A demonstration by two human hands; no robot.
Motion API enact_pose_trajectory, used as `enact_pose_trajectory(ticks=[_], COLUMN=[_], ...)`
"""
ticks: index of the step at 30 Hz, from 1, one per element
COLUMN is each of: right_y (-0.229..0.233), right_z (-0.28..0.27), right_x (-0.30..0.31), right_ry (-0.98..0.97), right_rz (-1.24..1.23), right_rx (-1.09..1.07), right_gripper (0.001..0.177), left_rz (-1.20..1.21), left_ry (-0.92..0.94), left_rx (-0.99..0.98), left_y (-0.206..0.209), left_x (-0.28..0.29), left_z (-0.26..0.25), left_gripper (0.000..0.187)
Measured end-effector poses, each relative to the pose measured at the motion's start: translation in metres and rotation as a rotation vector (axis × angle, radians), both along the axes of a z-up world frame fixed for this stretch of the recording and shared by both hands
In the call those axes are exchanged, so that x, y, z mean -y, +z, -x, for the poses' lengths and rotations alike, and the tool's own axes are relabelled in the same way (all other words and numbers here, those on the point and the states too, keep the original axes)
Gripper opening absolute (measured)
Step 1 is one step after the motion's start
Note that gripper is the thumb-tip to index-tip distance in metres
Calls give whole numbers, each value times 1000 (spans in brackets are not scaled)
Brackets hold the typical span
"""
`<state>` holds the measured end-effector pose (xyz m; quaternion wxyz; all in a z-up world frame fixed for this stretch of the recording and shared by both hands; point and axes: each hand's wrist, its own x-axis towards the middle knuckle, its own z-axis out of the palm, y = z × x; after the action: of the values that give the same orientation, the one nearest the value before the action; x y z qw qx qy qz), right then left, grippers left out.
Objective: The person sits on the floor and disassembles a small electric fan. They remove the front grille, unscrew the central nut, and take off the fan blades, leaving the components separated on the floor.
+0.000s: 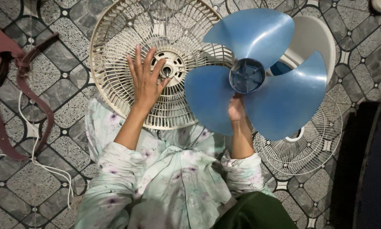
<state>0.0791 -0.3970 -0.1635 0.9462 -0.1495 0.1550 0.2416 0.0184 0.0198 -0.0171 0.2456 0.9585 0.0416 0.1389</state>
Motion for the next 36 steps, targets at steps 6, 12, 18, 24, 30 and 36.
enact_pose_trajectory(ticks=[6,12,18,24,30,36], right_y=[7,11,0,0,-4,-6], right_z=[3,4,5,5,7,6], right_x=[-1,0,-3,-2,-3,-4], right_ry=[84,71,84,236,38,50], right_rz=[-87,-249,-124,-527,119,19], right_rx=[-56,-74,-114,-155,46,-114], right_gripper=[25,32,32,29,30,27], left_rz=[15,-7,3,-9,-30,81], left_ry=[-7,11,94,123,137,113], left_rx=[-22,-15,6,31,15,34], left_y=[4,7,9,4,4,7], left_x=[2,3,7,9,11,9], left_z=[4,3,4,2,2,2], left_gripper=[62,66,68,67,69,63])
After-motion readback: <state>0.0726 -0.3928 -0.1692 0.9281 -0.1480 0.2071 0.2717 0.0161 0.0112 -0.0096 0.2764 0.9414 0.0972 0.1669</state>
